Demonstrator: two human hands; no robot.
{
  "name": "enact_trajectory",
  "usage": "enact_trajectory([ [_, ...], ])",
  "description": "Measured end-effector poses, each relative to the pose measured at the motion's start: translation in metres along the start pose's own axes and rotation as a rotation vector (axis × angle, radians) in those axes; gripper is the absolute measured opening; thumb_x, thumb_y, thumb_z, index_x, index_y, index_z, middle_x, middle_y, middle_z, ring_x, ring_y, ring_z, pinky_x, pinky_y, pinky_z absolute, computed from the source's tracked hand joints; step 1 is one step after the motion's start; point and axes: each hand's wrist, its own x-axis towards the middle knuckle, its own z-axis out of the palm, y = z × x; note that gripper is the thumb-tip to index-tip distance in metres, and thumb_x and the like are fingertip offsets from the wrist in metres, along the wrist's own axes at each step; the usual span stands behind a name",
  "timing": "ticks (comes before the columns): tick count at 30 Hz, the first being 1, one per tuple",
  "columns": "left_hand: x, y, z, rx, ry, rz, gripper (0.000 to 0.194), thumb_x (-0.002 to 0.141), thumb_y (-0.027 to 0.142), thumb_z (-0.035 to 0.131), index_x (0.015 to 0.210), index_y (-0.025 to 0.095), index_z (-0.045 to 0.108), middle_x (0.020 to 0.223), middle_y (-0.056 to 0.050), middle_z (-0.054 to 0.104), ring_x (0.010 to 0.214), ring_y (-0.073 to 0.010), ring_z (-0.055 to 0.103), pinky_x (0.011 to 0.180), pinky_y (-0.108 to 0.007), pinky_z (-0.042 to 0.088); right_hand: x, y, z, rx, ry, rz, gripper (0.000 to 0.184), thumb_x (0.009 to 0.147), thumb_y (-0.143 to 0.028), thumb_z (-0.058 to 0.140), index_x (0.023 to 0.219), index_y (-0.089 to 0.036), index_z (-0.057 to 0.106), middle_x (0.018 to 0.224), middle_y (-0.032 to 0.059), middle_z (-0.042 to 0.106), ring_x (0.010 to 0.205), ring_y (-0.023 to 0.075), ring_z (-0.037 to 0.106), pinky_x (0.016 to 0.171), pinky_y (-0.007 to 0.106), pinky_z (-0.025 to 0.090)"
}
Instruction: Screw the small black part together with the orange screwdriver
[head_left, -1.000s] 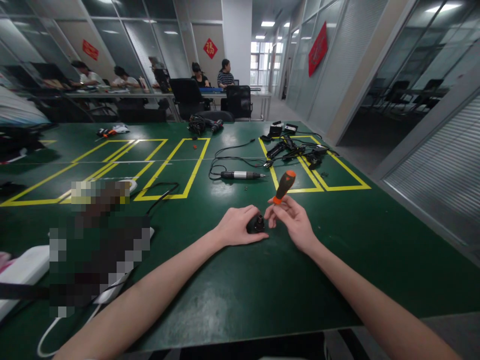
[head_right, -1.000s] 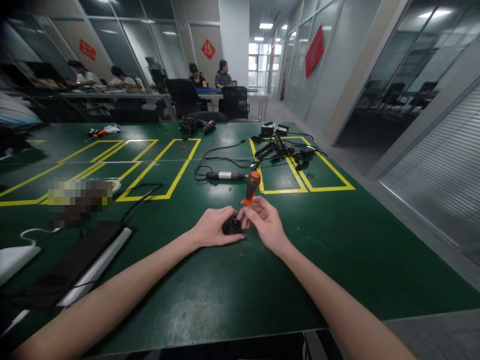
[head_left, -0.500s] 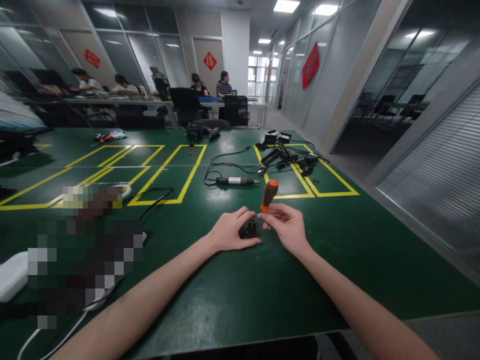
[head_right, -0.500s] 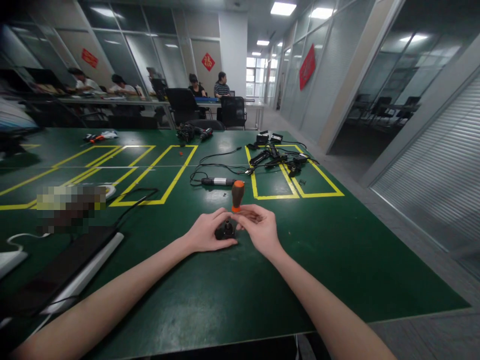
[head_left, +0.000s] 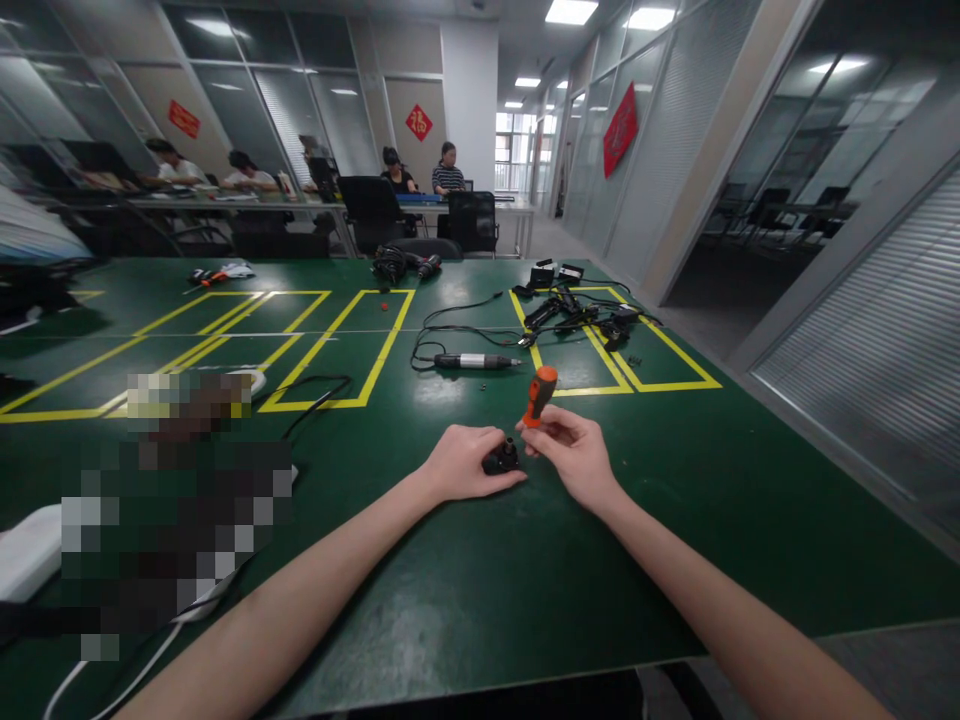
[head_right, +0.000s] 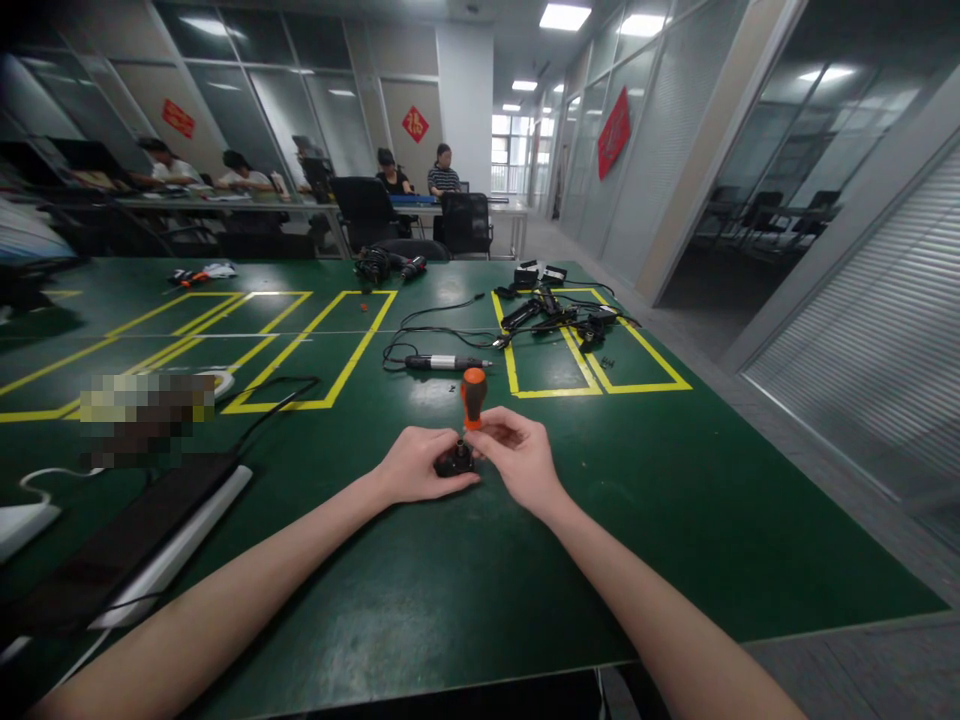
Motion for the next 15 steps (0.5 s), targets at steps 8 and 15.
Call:
enact_trajectory([
  [8,0.0042,0.0009,0.0005,-0.003,-0.088,-0.007,0.048,0.090,0.066,0.063,0.080,0.019,0.064,0.072,-0.004,0.070,0.063,-0.0172,0.063,0.056,-0.028,0.029,-0.0027,0.0011,0.0009,0.064,-0.053,0.015,0.034,0.077,-0.043,0.088,0.093,-0.020,0.070,0.079,0.0015,0.073,0.058,0.0134,0.065,0.058,0.029,0.057],
  [15,0.0061,0.0018,0.0015,0.025,-0.128,-0.014,0.048,0.090,0.063,0.065,0.070,0.019,0.062,0.060,0.000,0.066,0.054,-0.0158,0.060,0.053,-0.028,0.023,-0.0005,0.0034,-0.0002,-0.001,-0.039,-0.013,0.032,0.077,-0.046,0.088,0.078,-0.018,0.073,0.077,0.0021,0.070,0.055,0.0122,0.062,0.054,0.028,0.054],
])
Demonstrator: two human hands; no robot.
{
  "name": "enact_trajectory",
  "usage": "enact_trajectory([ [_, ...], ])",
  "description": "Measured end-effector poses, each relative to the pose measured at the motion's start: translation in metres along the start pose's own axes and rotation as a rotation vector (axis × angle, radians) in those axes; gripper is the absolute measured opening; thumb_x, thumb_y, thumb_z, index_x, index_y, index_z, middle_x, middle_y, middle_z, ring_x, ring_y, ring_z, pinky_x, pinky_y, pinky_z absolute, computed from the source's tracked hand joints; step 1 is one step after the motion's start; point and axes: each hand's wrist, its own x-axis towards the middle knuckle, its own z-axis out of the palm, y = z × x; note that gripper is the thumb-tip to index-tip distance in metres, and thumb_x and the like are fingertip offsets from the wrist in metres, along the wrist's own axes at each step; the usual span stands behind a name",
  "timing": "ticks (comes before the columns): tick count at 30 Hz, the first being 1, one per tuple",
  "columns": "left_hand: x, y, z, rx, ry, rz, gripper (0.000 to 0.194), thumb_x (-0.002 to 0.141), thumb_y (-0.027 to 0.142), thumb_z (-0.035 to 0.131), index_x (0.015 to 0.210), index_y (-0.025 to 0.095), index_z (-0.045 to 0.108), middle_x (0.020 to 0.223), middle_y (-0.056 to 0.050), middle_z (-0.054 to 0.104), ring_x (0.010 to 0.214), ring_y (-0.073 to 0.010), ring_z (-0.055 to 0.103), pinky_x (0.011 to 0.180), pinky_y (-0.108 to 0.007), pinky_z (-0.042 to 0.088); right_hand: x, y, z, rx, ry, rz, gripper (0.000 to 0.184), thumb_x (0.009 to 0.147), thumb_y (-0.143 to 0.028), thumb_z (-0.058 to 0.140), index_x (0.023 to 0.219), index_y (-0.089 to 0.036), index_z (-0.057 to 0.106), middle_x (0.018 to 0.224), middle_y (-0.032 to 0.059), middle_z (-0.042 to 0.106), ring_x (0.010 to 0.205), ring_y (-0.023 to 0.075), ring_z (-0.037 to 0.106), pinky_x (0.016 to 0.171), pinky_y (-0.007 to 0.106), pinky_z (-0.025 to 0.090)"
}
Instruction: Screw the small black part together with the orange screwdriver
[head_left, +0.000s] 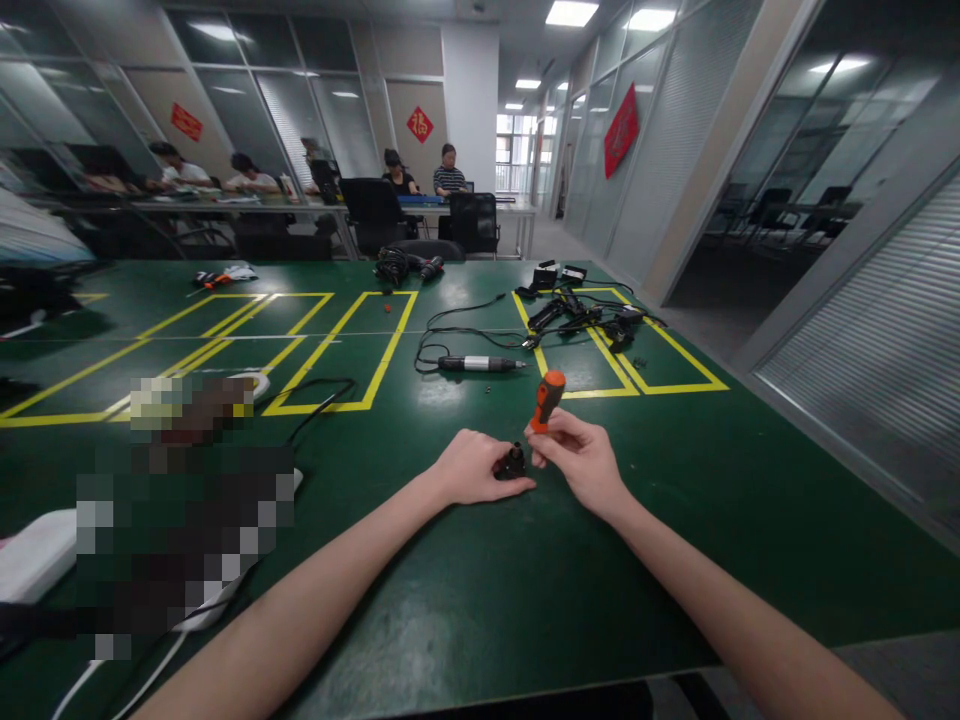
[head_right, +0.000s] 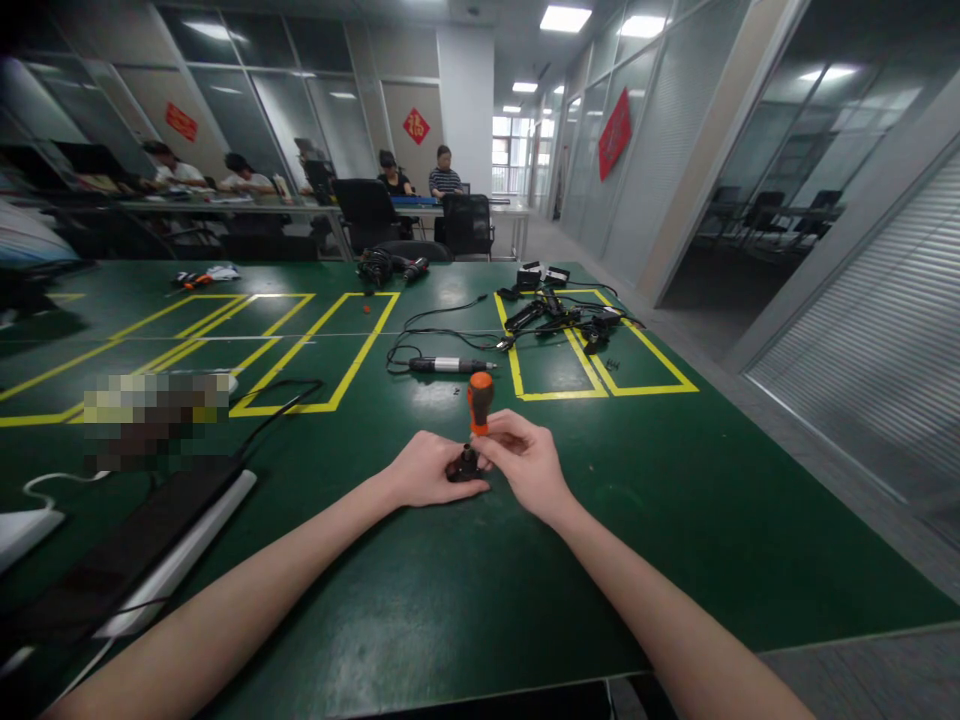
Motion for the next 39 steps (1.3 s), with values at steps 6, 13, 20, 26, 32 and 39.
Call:
enact_trajectory([
  [6,0.0011,-0.0008,0.0025,0.030,-0.005,-0.011,0.057,0.090,0.065,0.063,0.058,0.019,0.054,0.051,0.000,0.059,0.047,-0.0142,0.056,0.052,-0.029,0.018,0.0001,0.0019,0.0011,0.105,-0.059,0.043,0.034,0.086,-0.050,0.080,0.097,-0.020,0.068,0.076,0.0013,0.073,0.054,0.0126,0.064,0.053,0.027,0.054],
  [13,0.0015,-0.0013,0.0022,0.044,-0.007,0.006,0.055,0.092,0.065,0.060,0.061,0.019,0.056,0.052,0.000,0.060,0.049,-0.0143,0.057,0.053,-0.029,0.018,-0.0008,0.0008,0.0001,0.024,-0.045,0.042,0.033,0.083,-0.047,0.084,0.082,-0.018,0.069,0.069,0.0007,0.069,0.053,0.0117,0.060,0.054,0.026,0.051],
  [20,0.0019,-0.0022,0.0028,0.052,-0.005,0.007,0.056,0.092,0.066,0.059,0.062,0.019,0.057,0.052,-0.001,0.060,0.048,-0.0152,0.057,0.052,-0.029,0.017,-0.0012,0.0013,-0.0007,0.050,-0.060,0.020,0.033,0.084,-0.049,0.082,0.092,-0.020,0.067,0.077,0.0021,0.073,0.056,0.0127,0.063,0.055,0.028,0.054],
  [26,0.0020,0.0010,0.0004,0.066,-0.015,0.003,0.053,0.093,0.062,0.058,0.061,0.020,0.057,0.054,-0.002,0.062,0.050,-0.0165,0.060,0.052,-0.029,0.019,-0.0017,-0.0004,-0.0023,-0.029,-0.078,0.021,0.033,0.079,-0.047,0.086,0.080,-0.019,0.069,0.070,0.0001,0.068,0.054,0.0124,0.059,0.055,0.028,0.053],
  [32,0.0028,0.0018,0.0001,0.086,-0.026,-0.004,0.052,0.094,0.061,0.054,0.062,0.020,0.059,0.057,-0.004,0.066,0.052,-0.0181,0.062,0.053,-0.030,0.019,-0.0001,-0.0002,-0.0029,0.075,-0.202,0.084,0.036,0.093,-0.055,0.071,0.090,-0.019,0.069,0.075,0.0019,0.071,0.055,0.0130,0.063,0.055,0.028,0.053],
  [39,0.0025,0.0018,0.0017,0.099,-0.022,-0.017,0.054,0.095,0.064,0.052,0.065,0.020,0.062,0.060,-0.005,0.068,0.055,-0.0195,0.064,0.054,-0.030,0.020,-0.0026,0.0014,-0.0019,0.040,-0.138,0.095,0.034,0.081,-0.046,0.086,0.084,-0.020,0.065,0.070,-0.0004,0.069,0.052,0.0114,0.059,0.055,0.027,0.051],
])
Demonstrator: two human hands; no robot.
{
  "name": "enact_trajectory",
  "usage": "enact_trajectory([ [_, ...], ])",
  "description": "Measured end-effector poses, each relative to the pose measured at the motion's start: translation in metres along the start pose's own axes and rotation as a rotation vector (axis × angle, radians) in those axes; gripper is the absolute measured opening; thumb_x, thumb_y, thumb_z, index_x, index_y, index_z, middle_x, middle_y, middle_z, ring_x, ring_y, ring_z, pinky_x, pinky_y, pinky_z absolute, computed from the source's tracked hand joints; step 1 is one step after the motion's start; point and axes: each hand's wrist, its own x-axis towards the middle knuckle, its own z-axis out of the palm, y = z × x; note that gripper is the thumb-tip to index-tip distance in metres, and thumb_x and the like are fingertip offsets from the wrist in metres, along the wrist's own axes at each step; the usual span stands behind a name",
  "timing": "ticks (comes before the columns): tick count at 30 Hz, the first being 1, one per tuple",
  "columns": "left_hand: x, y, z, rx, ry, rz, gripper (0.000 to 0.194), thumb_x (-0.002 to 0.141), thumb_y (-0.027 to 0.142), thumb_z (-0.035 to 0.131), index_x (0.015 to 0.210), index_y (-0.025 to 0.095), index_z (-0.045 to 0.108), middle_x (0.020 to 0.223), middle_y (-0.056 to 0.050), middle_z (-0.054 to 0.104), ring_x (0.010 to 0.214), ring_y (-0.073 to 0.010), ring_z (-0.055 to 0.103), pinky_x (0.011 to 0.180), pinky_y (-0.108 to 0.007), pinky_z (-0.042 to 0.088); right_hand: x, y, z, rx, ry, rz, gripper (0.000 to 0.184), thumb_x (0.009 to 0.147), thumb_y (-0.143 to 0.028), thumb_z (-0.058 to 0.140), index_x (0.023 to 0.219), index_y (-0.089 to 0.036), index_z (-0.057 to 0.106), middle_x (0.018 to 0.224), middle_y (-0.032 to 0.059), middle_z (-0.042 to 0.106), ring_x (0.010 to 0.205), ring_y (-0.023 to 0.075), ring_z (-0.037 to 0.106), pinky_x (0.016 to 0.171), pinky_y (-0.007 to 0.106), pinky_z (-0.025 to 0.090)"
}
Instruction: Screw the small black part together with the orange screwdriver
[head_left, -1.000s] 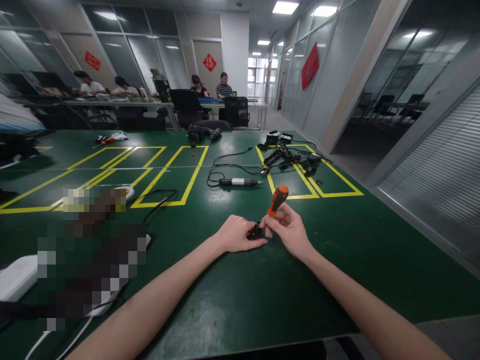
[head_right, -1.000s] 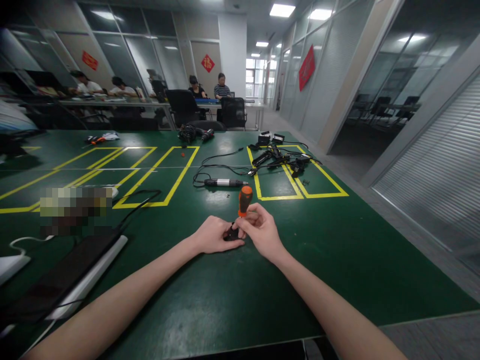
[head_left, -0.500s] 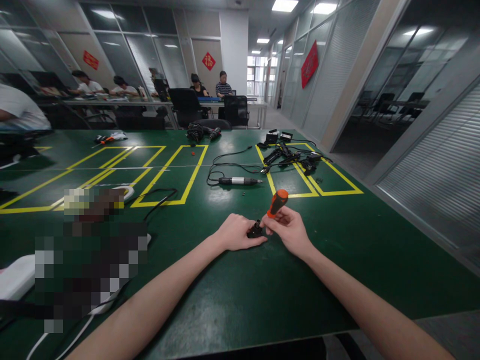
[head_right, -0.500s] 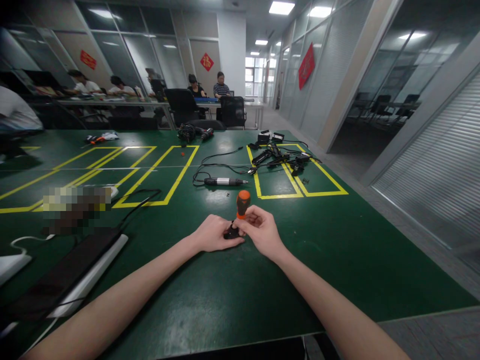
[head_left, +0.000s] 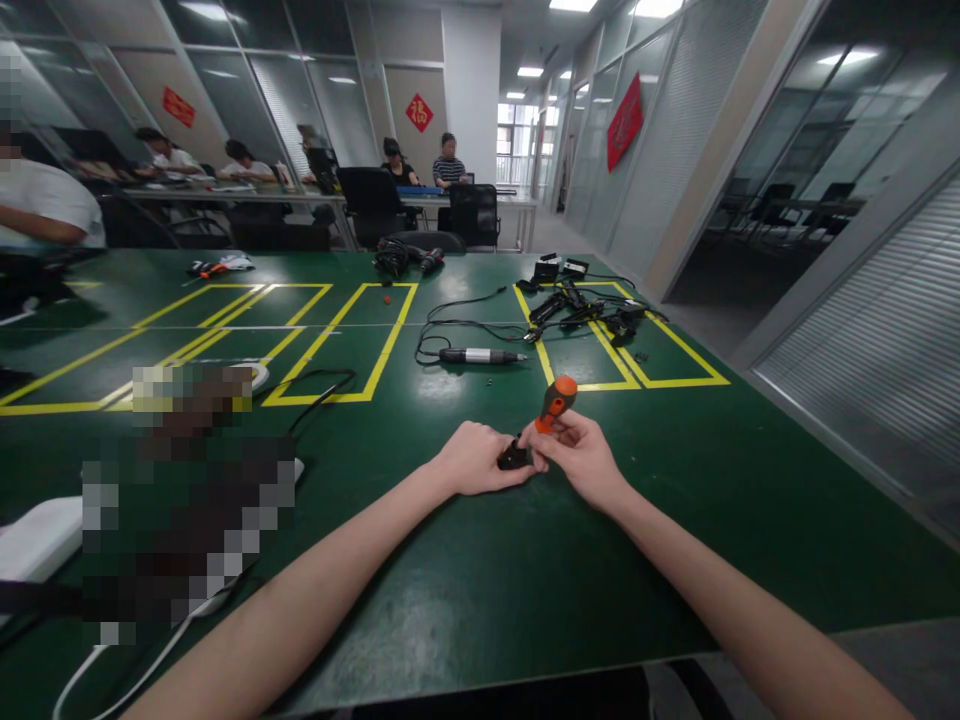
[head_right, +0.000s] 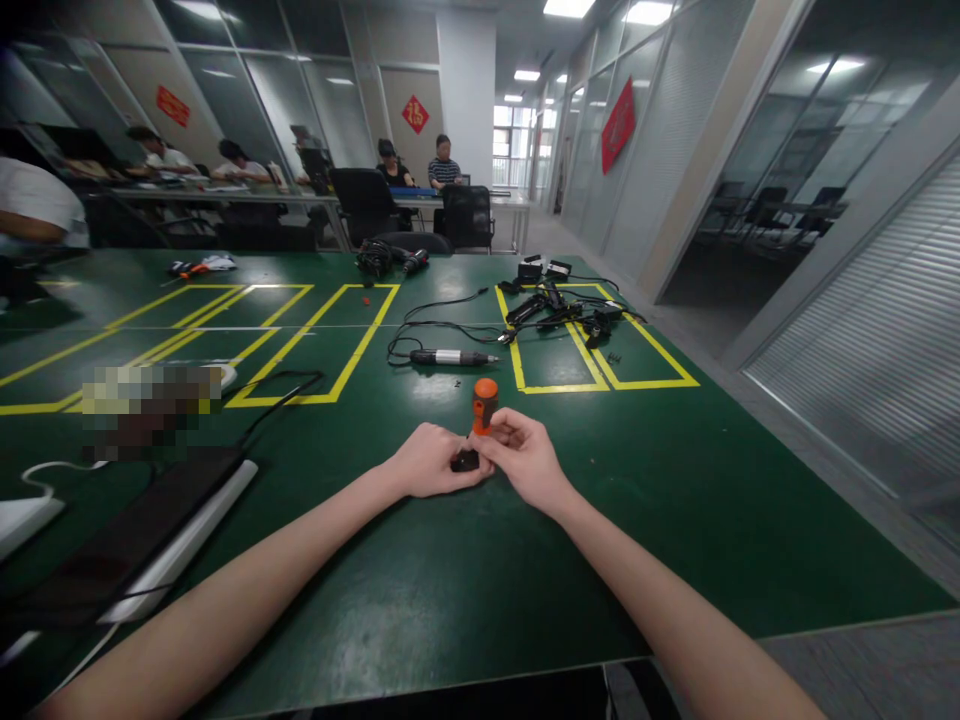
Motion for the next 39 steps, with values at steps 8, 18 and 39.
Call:
enact_trajectory([
  [8,0.0002,-0.0014,0.0005,0.017,0.001,0.008,0.056,0.095,0.066,0.053,0.064,0.020,0.063,0.057,-0.004,0.066,0.052,-0.0192,0.062,0.053,-0.031,0.020,0.0037,-0.0026,-0.0020,-0.029,0.048,-0.044,0.038,0.088,-0.056,0.076,0.095,-0.019,0.070,0.075,0.0019,0.072,0.055,0.0125,0.062,0.056,0.027,0.053],
  [18,0.0006,-0.0005,-0.0029,0.027,-0.013,0.021,0.057,0.096,0.067,0.051,0.066,0.020,0.063,0.061,-0.005,0.068,0.055,-0.0191,0.063,0.053,-0.030,0.024,0.0049,-0.0045,-0.0051,-0.118,0.141,-0.078,0.033,0.078,-0.049,0.086,0.077,-0.019,0.074,0.067,0.0009,0.068,0.054,0.0124,0.059,0.054,0.028,0.052],
  [39,0.0004,-0.0001,-0.0030,0.013,-0.013,0.018,0.056,0.096,0.066,0.052,0.066,0.020,0.062,0.061,-0.004,0.067,0.055,-0.0189,0.064,0.054,-0.030,0.023,0.0047,-0.0045,-0.0063,-0.075,0.172,-0.038,0.033,0.070,-0.045,0.092,0.084,-0.018,0.078,0.068,0.0022,0.073,0.053,0.0149,0.062,0.053,0.032,0.056],
])
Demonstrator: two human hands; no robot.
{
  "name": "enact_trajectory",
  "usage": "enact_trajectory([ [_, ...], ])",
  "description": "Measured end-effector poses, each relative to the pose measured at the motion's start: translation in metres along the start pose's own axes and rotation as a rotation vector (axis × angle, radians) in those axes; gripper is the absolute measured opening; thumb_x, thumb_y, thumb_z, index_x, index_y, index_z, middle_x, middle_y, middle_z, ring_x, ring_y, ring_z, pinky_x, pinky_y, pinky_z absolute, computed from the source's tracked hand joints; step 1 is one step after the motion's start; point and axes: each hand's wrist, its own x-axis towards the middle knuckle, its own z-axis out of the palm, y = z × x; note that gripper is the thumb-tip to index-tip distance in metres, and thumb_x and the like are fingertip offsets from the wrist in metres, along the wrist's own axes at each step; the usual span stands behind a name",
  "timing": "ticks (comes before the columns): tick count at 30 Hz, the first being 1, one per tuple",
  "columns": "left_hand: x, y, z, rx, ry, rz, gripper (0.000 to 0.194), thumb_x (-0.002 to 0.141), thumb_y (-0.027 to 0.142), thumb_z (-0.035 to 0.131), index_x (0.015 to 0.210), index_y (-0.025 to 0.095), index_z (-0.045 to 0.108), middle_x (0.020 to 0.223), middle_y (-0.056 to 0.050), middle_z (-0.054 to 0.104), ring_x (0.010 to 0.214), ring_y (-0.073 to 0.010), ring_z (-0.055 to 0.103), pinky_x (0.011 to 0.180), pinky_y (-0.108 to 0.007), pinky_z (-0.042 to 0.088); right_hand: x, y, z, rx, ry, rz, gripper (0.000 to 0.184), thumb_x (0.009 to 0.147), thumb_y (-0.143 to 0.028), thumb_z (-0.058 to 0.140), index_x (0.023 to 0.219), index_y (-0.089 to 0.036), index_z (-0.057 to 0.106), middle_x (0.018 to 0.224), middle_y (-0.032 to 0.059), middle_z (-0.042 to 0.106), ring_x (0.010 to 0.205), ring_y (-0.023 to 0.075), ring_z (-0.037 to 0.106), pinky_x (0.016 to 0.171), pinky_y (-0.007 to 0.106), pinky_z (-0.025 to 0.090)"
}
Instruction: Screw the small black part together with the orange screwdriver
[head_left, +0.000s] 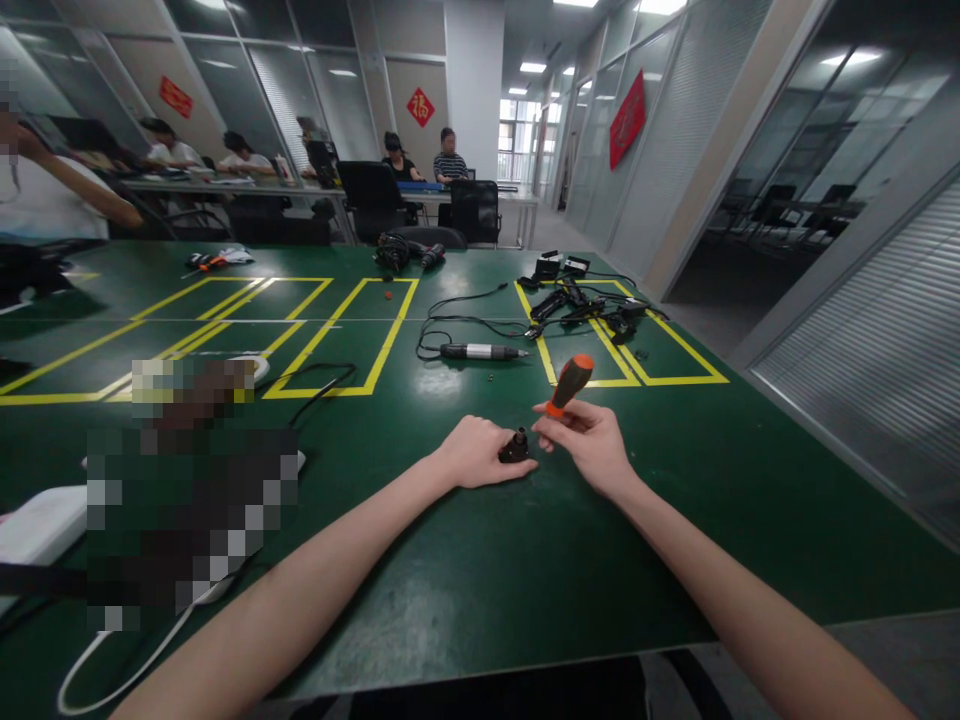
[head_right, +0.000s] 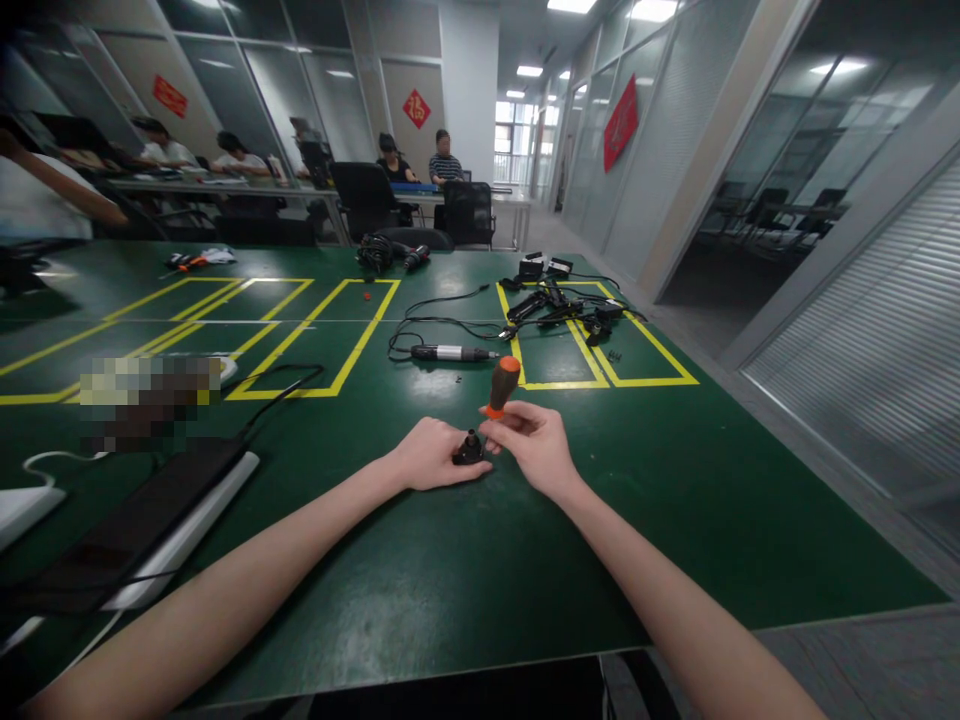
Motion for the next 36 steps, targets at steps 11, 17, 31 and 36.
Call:
enact_trajectory([
  [11,0.0000,-0.0005,0.0010,-0.031,0.018,0.003,0.058,0.095,0.066,0.053,0.062,0.019,0.057,0.057,-0.004,0.064,0.051,-0.0185,0.061,0.053,-0.030,0.021,-0.0020,-0.0027,0.0026,-0.007,-0.074,-0.077,0.032,0.081,-0.050,0.084,0.084,-0.020,0.073,0.081,0.0031,0.074,0.056,0.0125,0.061,0.056,0.029,0.054],
  [17,-0.0002,-0.0001,0.0001,-0.038,0.016,0.002,0.056,0.095,0.065,0.053,0.063,0.019,0.058,0.059,-0.004,0.065,0.054,-0.0187,0.063,0.053,-0.030,0.023,-0.0032,-0.0026,0.0023,-0.050,-0.020,-0.073,0.032,0.076,-0.049,0.089,0.077,-0.020,0.074,0.069,0.0012,0.069,0.053,0.0134,0.059,0.052,0.030,0.053],
  [31,-0.0010,-0.0032,0.0032,-0.009,0.001,0.000,0.059,0.096,0.069,0.049,0.067,0.020,0.064,0.058,-0.005,0.065,0.052,-0.0190,0.060,0.054,-0.031,0.018,-0.0040,-0.0033,0.0039,0.023,-0.034,-0.045,0.034,0.078,-0.048,0.087,0.083,-0.020,0.069,0.077,0.0046,0.078,0.055,0.0137,0.063,0.056,0.030,0.056],
  [36,-0.0012,-0.0023,0.0016,-0.002,-0.005,0.003,0.059,0.097,0.067,0.050,0.064,0.020,0.062,0.059,-0.004,0.066,0.053,-0.0183,0.060,0.054,-0.031,0.020,-0.0018,-0.0026,0.0036,0.049,-0.078,-0.036,0.035,0.085,-0.053,0.080,0.087,-0.018,0.075,0.081,0.0052,0.076,0.055,0.0133,0.062,0.055,0.030,0.055],
])
